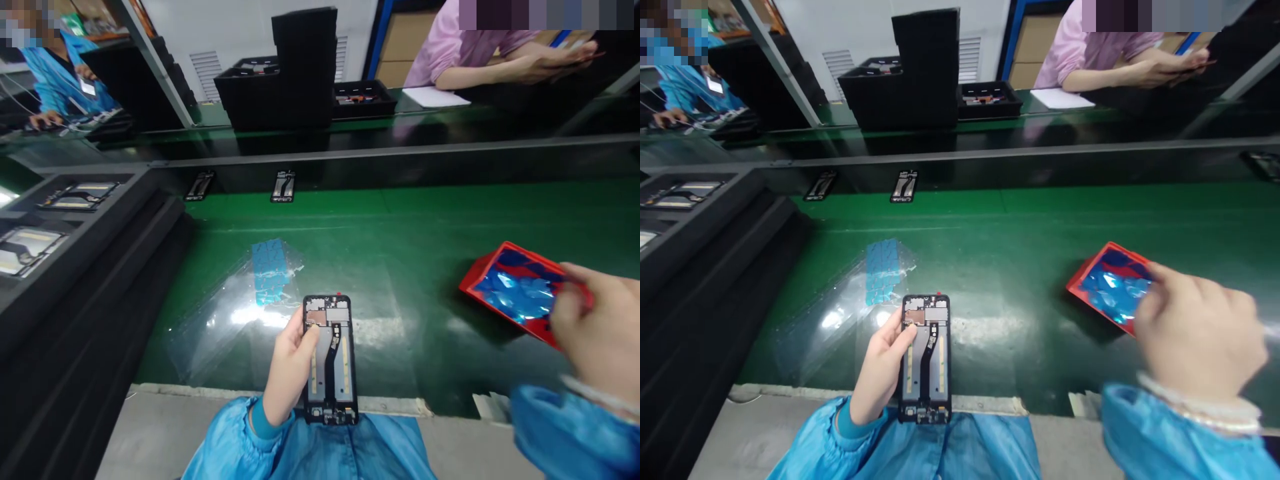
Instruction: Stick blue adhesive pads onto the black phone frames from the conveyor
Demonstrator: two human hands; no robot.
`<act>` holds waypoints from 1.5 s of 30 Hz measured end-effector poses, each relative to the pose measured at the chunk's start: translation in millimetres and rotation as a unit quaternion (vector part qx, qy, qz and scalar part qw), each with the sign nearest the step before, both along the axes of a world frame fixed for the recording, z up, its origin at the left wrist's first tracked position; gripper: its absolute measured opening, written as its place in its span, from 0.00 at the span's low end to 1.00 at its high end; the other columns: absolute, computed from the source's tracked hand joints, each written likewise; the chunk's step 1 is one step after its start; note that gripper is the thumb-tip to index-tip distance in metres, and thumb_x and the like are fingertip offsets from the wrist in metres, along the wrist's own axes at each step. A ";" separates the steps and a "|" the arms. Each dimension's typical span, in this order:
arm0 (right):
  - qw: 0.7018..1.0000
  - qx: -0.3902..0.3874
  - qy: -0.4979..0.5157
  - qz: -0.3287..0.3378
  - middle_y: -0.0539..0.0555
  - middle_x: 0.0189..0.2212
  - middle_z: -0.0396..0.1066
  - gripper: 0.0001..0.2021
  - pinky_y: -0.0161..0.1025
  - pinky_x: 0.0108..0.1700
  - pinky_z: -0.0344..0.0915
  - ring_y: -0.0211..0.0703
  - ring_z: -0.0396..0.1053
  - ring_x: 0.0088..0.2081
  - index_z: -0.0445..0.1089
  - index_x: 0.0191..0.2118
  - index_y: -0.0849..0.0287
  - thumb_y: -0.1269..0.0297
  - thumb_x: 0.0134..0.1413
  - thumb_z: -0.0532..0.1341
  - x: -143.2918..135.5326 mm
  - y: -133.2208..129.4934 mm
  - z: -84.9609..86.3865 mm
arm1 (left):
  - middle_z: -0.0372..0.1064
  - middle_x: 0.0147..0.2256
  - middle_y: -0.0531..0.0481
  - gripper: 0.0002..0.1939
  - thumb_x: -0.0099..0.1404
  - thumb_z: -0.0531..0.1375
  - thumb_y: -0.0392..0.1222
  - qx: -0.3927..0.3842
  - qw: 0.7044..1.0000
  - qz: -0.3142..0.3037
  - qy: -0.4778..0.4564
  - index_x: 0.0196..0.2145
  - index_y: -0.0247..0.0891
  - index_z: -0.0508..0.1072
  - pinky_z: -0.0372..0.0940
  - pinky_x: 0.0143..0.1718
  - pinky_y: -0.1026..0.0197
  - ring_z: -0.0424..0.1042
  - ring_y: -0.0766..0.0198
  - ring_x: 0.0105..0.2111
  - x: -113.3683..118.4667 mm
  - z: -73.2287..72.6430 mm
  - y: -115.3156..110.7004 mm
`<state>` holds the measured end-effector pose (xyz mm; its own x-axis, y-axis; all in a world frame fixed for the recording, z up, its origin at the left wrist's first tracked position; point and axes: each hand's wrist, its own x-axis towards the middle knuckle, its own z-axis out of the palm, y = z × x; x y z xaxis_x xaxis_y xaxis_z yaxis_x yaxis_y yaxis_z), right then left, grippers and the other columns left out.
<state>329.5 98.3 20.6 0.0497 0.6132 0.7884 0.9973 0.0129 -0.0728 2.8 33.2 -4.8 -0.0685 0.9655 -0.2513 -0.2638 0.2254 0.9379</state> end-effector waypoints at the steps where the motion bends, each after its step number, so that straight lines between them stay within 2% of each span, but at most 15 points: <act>1: 0.999 -0.010 -0.037 0.028 0.59 0.23 0.69 0.09 0.45 0.29 0.56 0.48 0.66 0.30 0.73 0.34 0.62 0.72 0.52 0.55 -28.8 -9.1 2.9 | 0.70 0.50 0.46 0.23 0.62 0.56 0.38 -0.001 1.000 -0.004 -0.011 0.55 0.37 0.64 0.60 0.54 0.57 0.68 0.58 0.51 1.0 0.1 -0.3; 2: 0.992 -0.026 -0.038 0.118 0.59 0.28 0.71 0.09 0.44 0.32 0.60 0.47 0.67 0.33 0.72 0.37 0.62 0.73 0.53 0.55 -58.4 -18.3 5.0 | 0.70 0.50 0.45 0.23 0.62 0.56 0.38 -0.002 1.000 -0.009 -0.019 0.55 0.37 0.64 0.60 0.54 0.56 0.68 0.57 0.51 1.9 0.7 -0.7; 4: 0.946 -0.091 -0.045 0.309 0.57 0.32 0.71 0.11 0.43 0.38 0.63 0.46 0.66 0.36 0.70 0.39 0.58 0.74 0.55 0.53 -112.9 -33.4 6.2 | 0.70 0.50 0.45 0.23 0.62 0.57 0.38 -0.005 0.999 -0.019 -0.027 0.55 0.37 0.64 0.61 0.53 0.55 0.68 0.56 0.51 3.9 3.0 -1.7; 7: 0.888 -0.164 -0.081 0.421 0.56 0.36 0.71 0.12 0.42 0.40 0.62 0.45 0.64 0.40 0.70 0.43 0.56 0.72 0.58 0.52 -164.8 -42.1 1.0 | 0.71 0.50 0.46 0.20 0.62 0.57 0.39 -0.004 0.999 -0.033 -0.011 0.53 0.39 0.67 0.62 0.53 0.57 0.69 0.57 0.50 6.2 6.9 -3.7; 9: 0.879 -0.175 -0.097 0.434 0.56 0.38 0.70 0.12 0.43 0.41 0.61 0.46 0.62 0.42 0.69 0.44 0.57 0.70 0.59 0.51 -177.5 -40.8 -3.9 | 0.70 0.50 0.48 0.19 0.63 0.56 0.40 0.000 0.999 -0.034 0.018 0.52 0.39 0.68 0.61 0.54 0.58 0.68 0.59 0.51 6.5 7.7 -4.9; 16: 0.897 -0.185 -0.107 0.386 0.56 0.41 0.69 0.13 0.46 0.45 0.58 0.51 0.59 0.45 0.69 0.46 0.55 0.69 0.59 0.52 -178.2 -40.8 -7.6 | 0.66 0.54 0.48 0.21 0.64 0.54 0.41 0.017 0.996 -0.038 0.080 0.55 0.40 0.65 0.56 0.57 0.59 0.64 0.60 0.55 3.7 1.0 -6.9; 22: 0.872 -0.214 -0.098 0.429 0.55 0.42 0.68 0.14 0.46 0.47 0.59 0.49 0.58 0.46 0.69 0.47 0.54 0.69 0.59 0.52 -174.5 -39.1 -5.8 | 0.67 0.53 0.48 0.20 0.64 0.54 0.42 0.012 0.991 -0.045 0.129 0.54 0.40 0.65 0.56 0.57 0.57 0.64 0.59 0.55 1.7 -2.5 -11.0; 27: 0.897 -0.203 -0.073 0.386 0.56 0.40 0.67 0.13 0.48 0.49 0.57 0.50 0.59 0.46 0.69 0.46 0.55 0.70 0.57 0.54 -179.6 -40.7 -9.1 | 0.65 0.55 0.48 0.20 0.64 0.54 0.42 0.022 0.990 -0.044 0.129 0.54 0.39 0.65 0.54 0.59 0.58 0.61 0.60 0.57 2.3 -1.7 -8.1; 30: 0.889 -0.225 -0.034 0.397 0.57 0.39 0.67 0.13 0.48 0.48 0.59 0.50 0.59 0.46 0.69 0.46 0.58 0.72 0.57 0.53 -184.2 -44.5 -11.7 | 0.67 0.53 0.49 0.19 0.63 0.54 0.41 0.026 0.993 -0.048 0.104 0.52 0.39 0.67 0.56 0.58 0.58 0.63 0.59 0.55 3.4 0.9 -4.4; 33: 0.877 -0.215 0.052 0.427 0.55 0.40 0.64 0.16 0.47 0.48 0.59 0.48 0.59 0.47 0.68 0.46 0.53 0.75 0.57 0.51 -176.4 -46.1 -9.8 | 0.67 0.53 0.47 0.19 0.63 0.56 0.41 0.031 0.997 -0.030 0.066 0.52 0.39 0.65 0.57 0.57 0.57 0.64 0.58 0.54 2.7 5.0 -1.4; 36: 0.878 -0.216 0.171 0.391 0.56 0.43 0.62 0.15 0.47 0.48 0.61 0.46 0.61 0.47 0.64 0.49 0.52 0.72 0.58 0.51 -160.2 -50.2 -8.2 | 0.68 0.52 0.44 0.22 0.62 0.57 0.40 0.027 1.000 -0.012 -0.008 0.54 0.39 0.61 0.59 0.55 0.56 0.66 0.57 0.52 0.5 9.4 0.8; 38: 0.837 -0.313 0.260 0.365 0.56 0.40 0.64 0.15 0.42 0.42 0.65 0.43 0.65 0.40 0.59 0.52 0.54 0.66 0.59 0.52 -152.7 -56.8 -11.6 | 0.70 0.49 0.44 0.21 0.63 0.57 0.40 0.027 0.998 -0.014 -0.051 0.54 0.39 0.61 0.62 0.51 0.55 0.69 0.56 0.49 -1.3 11.4 2.0; 41: 0.673 -0.526 0.367 0.368 0.50 0.29 0.66 0.15 0.35 0.30 0.66 0.37 0.67 0.28 0.58 0.50 0.56 0.57 0.59 0.53 -152.5 -69.2 -22.2 | 0.73 0.44 0.46 0.19 0.63 0.57 0.39 0.030 0.997 -0.010 -0.073 0.52 0.40 0.61 0.66 0.45 0.58 0.73 0.59 0.43 -4.4 12.7 4.9; 43: 0.573 -0.611 0.406 0.366 0.46 0.24 0.64 0.13 0.31 0.24 0.63 0.33 0.65 0.21 0.60 0.44 0.57 0.54 0.61 0.49 -157.1 -74.3 -27.5 | 0.74 0.41 0.48 0.16 0.64 0.56 0.40 0.029 0.998 -0.001 -0.052 0.50 0.40 0.63 0.66 0.41 0.60 0.73 0.61 0.39 -7.3 12.8 8.6; 45: 0.533 -0.643 0.418 0.358 0.43 0.21 0.61 0.13 0.29 0.20 0.58 0.30 0.62 0.17 0.59 0.38 0.57 0.53 0.62 0.47 -161.9 -73.9 -27.9 | 0.74 0.38 0.49 0.12 0.64 0.56 0.42 0.025 1.000 0.010 -0.011 0.46 0.39 0.65 0.66 0.38 0.62 0.73 0.63 0.36 -11.1 13.0 14.3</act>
<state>167.7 24.4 -7.3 -0.5551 0.7182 -0.4196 0.3831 -0.2270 -0.8954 -8.3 47.6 8.1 -0.0834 0.9755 -0.2038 -0.2883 0.1722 0.9419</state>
